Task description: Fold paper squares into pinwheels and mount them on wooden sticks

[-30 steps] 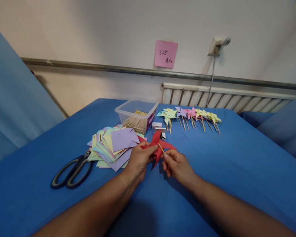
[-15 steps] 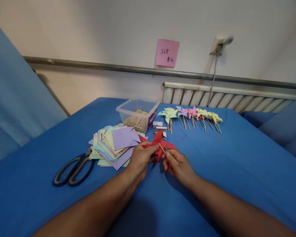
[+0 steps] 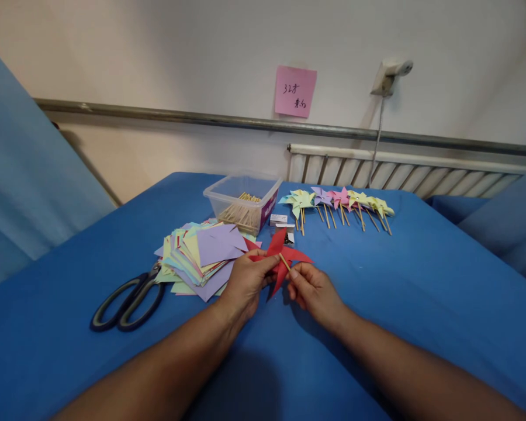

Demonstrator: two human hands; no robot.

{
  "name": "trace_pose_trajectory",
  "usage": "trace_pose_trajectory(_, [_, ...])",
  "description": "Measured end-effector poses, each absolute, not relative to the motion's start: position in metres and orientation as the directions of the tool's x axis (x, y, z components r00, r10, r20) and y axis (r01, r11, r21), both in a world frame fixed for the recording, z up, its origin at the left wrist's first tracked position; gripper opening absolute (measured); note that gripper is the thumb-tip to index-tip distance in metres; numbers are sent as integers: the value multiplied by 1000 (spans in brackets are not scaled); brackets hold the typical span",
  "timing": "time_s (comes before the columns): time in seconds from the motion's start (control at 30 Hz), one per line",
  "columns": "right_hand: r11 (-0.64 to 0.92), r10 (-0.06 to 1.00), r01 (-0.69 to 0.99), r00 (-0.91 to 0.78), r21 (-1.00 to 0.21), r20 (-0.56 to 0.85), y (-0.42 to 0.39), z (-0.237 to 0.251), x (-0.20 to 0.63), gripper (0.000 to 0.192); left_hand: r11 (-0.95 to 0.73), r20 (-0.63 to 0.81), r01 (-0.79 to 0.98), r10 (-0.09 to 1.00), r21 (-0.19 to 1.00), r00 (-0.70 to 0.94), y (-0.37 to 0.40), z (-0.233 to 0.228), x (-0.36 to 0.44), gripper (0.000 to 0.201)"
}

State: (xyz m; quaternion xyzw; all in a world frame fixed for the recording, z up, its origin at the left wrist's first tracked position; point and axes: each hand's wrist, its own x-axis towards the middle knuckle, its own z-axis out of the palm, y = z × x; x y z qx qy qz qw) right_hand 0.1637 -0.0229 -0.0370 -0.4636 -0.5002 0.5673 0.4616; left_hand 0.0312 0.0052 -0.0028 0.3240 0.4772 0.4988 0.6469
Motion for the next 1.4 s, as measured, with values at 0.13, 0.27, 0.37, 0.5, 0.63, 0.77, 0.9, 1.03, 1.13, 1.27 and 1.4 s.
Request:
trace_pose_trajectory(0.13, [-76, 989, -53, -135, -996, -68, -23, -36, 163, 31, 290, -296, -320, 955, 902, 31, 6, -4, 31, 27])
trace_pose_trajectory(0.27, [-59, 990, -43, -129, -997, -53, -23, -37, 163, 30, 287, -294, -315, 955, 904, 28, 6, -4, 31, 28])
trace_pose_trajectory(0.37, [-52, 992, -38, -116, -998, -47, -22, -39, 163, 29, 283, -289, -317, 957, 905, 28, 6, -4, 32, 29])
trace_pose_trajectory(0.5, [-67, 992, -53, -106, -996, -61, -22, -40, 163, 29, 281, -287, -313, 958, 907, 26, 6, -5, 31, 29])
trace_pose_trajectory(0.63, [-68, 992, -55, -109, -996, -62, -22, -40, 163, 29, 276, -282, -297, 959, 914, 22, 7, -6, 31, 28])
trace_pose_trajectory(0.77, [-67, 992, -34, -112, -997, -63, -22, -38, 163, 29, 268, -275, -285, 961, 920, 16, 7, -7, 31, 29])
trace_pose_trajectory(0.9, [-69, 992, -41, -112, -997, -64, -22, -38, 163, 30, 267, -274, -280, 962, 922, 16, 7, -8, 31, 29])
trace_pose_trajectory(1.03, [-84, 990, -70, -119, -994, -76, -22, -38, 164, 29, 276, -283, -288, 959, 917, 18, 6, -7, 31, 29])
trace_pose_trajectory(1.13, [-96, 990, -86, -115, -992, -85, -22, -38, 164, 28, 276, -281, -292, 959, 916, 25, 5, -5, 32, 27])
trace_pose_trajectory(1.27, [-109, 990, -88, -102, -990, -100, -22, -36, 164, 27, 282, -290, -290, 957, 914, 16, 5, -5, 32, 28])
trace_pose_trajectory(1.4, [-131, 990, -97, -72, -987, -124, -22, -33, 163, 27, 285, -295, -284, 956, 916, 7, 6, -7, 31, 28])
